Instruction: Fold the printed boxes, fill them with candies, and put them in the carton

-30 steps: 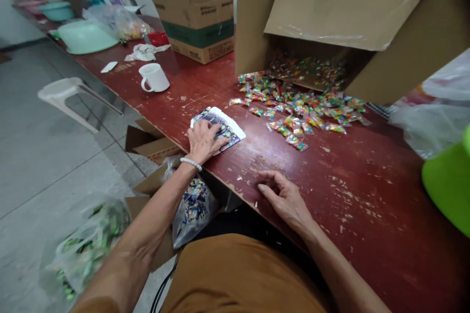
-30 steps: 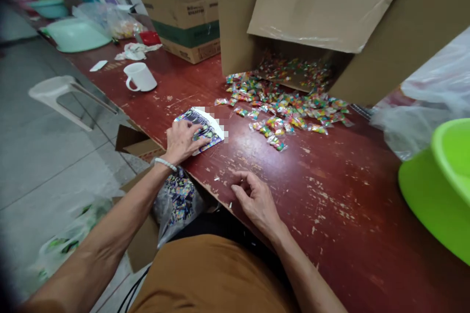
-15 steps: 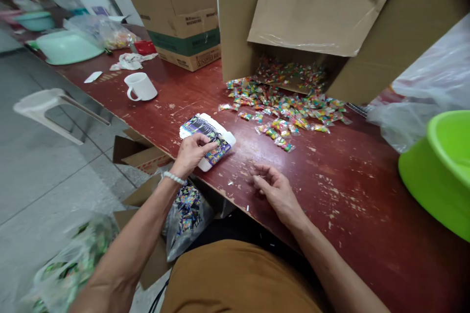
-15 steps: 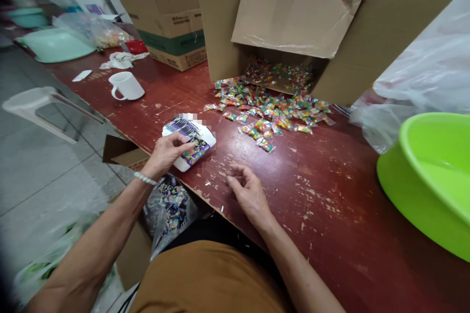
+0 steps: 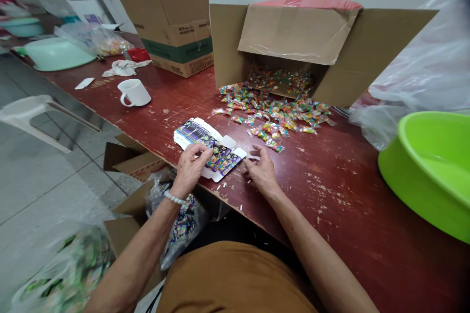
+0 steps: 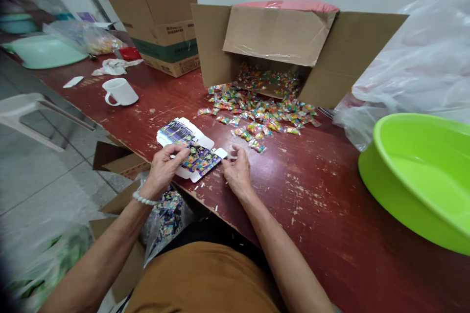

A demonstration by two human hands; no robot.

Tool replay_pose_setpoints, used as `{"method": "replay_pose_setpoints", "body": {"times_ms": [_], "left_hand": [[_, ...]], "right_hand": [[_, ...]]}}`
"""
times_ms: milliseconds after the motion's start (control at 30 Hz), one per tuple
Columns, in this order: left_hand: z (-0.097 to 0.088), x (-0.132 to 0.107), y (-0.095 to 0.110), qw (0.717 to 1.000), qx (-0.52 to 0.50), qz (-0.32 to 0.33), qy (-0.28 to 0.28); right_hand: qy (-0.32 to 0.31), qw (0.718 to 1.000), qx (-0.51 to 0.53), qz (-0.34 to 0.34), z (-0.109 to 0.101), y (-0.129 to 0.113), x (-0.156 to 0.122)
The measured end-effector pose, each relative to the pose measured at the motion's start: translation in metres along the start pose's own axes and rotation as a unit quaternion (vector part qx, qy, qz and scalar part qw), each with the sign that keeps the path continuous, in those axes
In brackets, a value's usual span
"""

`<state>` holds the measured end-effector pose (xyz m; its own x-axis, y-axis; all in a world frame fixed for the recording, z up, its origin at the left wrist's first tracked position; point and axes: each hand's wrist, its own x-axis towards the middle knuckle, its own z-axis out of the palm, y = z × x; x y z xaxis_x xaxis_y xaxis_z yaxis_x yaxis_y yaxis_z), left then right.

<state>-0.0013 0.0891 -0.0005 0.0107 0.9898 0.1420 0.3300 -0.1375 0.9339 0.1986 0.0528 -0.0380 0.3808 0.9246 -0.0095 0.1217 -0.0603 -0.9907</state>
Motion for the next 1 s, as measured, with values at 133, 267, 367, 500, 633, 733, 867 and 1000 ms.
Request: {"method": "replay_pose_setpoints", "body": {"times_ms": [133,267,367,500,633,733,867,1000], "left_hand": [[-0.006,-0.023,0.017,0.998,-0.037,-0.008,-0.042],[-0.005,-0.055,0.031,0.898,-0.23,-0.184,-0.325],[-0.001,-0.069,0.034,0.775,-0.33,-0.255,-0.474],[0.006,-0.075,0.035,0.772,-0.355,-0.239,-0.47],[0.008,-0.074,0.036,0.831,-0.313,-0.199,-0.414],[0.006,-0.073,0.035,0.854,-0.29,-0.215,-0.375],[0.011,-0.074,0.032,0.874,-0.288,-0.234,-0.314],[0.02,-0.075,0.034,0.925,-0.248,-0.164,-0.235]], "right_hand": [[-0.057,0.997,0.038,-0.034,-0.01,-0.02,-0.015],[-0.18,0.973,0.146,-0.011,-0.013,-0.041,-0.035],[-0.251,0.955,0.156,-0.001,-0.017,-0.048,-0.045],[-0.299,0.933,0.199,0.03,-0.022,-0.052,-0.053],[-0.299,0.923,0.24,0.04,-0.022,-0.057,-0.061],[-0.28,0.922,0.261,0.065,-0.018,-0.059,-0.068],[-0.255,0.927,0.253,0.108,-0.01,-0.056,-0.074],[-0.145,0.978,0.144,0.038,-0.009,-0.049,-0.069]]}}
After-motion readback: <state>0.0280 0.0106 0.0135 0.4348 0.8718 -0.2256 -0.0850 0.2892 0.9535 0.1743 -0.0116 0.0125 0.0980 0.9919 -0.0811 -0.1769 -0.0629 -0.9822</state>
